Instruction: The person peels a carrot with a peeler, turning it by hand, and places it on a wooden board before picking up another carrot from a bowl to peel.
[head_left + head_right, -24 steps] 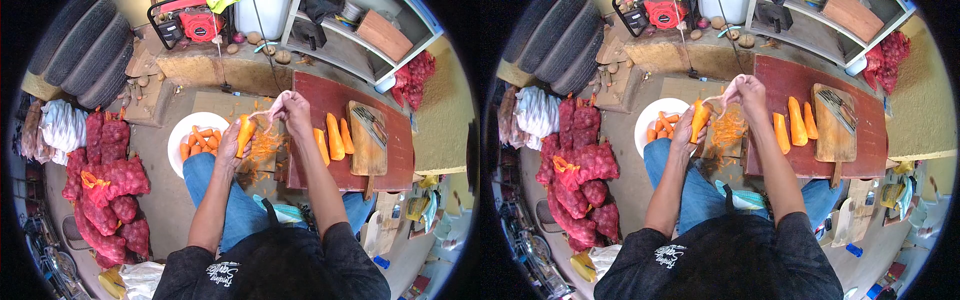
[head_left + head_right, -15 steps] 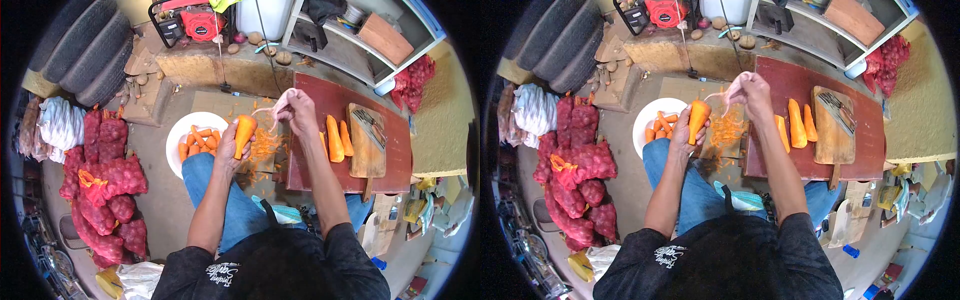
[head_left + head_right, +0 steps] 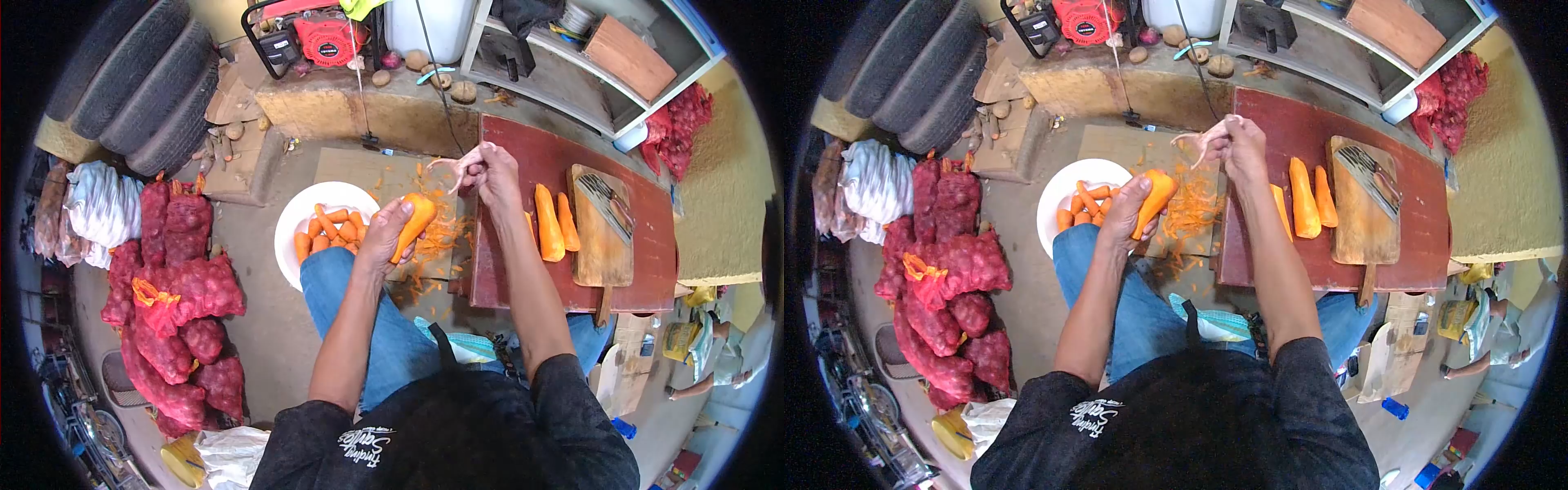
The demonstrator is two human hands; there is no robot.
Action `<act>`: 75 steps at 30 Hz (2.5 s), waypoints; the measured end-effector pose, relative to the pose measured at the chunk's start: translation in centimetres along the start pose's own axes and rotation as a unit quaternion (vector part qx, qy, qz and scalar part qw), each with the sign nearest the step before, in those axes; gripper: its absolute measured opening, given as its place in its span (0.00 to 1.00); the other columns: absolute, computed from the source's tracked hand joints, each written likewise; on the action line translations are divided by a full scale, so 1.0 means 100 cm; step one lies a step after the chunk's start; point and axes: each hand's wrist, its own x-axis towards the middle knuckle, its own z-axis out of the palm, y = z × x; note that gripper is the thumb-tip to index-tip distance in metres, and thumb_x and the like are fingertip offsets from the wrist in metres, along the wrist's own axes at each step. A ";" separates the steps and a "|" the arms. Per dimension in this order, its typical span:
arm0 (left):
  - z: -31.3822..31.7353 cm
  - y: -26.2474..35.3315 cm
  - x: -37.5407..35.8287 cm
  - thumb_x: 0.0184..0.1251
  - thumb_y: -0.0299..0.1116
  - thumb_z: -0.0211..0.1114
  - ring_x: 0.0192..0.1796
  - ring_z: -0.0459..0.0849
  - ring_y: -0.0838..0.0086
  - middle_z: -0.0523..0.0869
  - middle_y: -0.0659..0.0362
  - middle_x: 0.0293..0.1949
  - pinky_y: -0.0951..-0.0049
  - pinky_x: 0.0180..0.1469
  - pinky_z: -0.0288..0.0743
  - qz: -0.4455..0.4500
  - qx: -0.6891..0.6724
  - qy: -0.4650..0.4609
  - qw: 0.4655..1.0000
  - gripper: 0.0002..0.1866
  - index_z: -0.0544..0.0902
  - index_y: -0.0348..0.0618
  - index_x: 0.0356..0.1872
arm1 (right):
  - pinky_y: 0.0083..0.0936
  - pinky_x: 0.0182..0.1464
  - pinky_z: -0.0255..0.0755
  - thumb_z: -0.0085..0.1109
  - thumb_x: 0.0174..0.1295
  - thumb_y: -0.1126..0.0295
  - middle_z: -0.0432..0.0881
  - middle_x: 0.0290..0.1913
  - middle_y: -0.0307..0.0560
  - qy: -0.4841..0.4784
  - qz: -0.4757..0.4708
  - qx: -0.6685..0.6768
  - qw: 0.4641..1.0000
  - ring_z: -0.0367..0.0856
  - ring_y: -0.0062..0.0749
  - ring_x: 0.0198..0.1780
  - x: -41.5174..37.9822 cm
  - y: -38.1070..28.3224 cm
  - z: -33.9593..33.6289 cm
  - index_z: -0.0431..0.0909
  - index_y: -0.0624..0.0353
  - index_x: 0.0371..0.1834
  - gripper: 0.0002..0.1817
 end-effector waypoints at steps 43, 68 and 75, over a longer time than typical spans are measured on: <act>-0.016 -0.005 0.002 0.78 0.55 0.56 0.13 0.72 0.82 0.83 0.53 0.32 0.83 0.09 0.64 -0.006 -0.095 0.010 0.995 0.25 0.78 0.37 0.47 | 0.28 0.31 0.86 0.54 0.76 0.68 0.86 0.34 0.54 0.021 -0.047 0.073 0.996 0.88 0.33 0.29 -0.019 -0.002 -0.012 0.73 0.62 0.42 0.08; -0.011 -0.012 0.008 0.78 0.53 0.57 0.21 0.80 0.76 0.85 0.54 0.33 0.78 0.16 0.71 -0.035 -0.139 0.003 0.990 0.24 0.79 0.39 0.52 | 0.33 0.32 0.88 0.57 0.75 0.62 0.85 0.32 0.48 -0.052 0.019 0.104 0.993 0.87 0.30 0.28 -0.030 0.028 0.009 0.73 0.59 0.45 0.12; -0.021 -0.022 0.016 0.80 0.58 0.50 0.19 0.79 0.75 0.84 0.58 0.29 0.79 0.14 0.70 -0.038 -0.140 0.008 0.989 0.25 0.79 0.47 0.53 | 0.38 0.32 0.87 0.54 0.76 0.64 0.86 0.34 0.51 -0.082 0.101 0.158 0.979 0.88 0.35 0.29 -0.043 0.044 0.031 0.73 0.57 0.46 0.08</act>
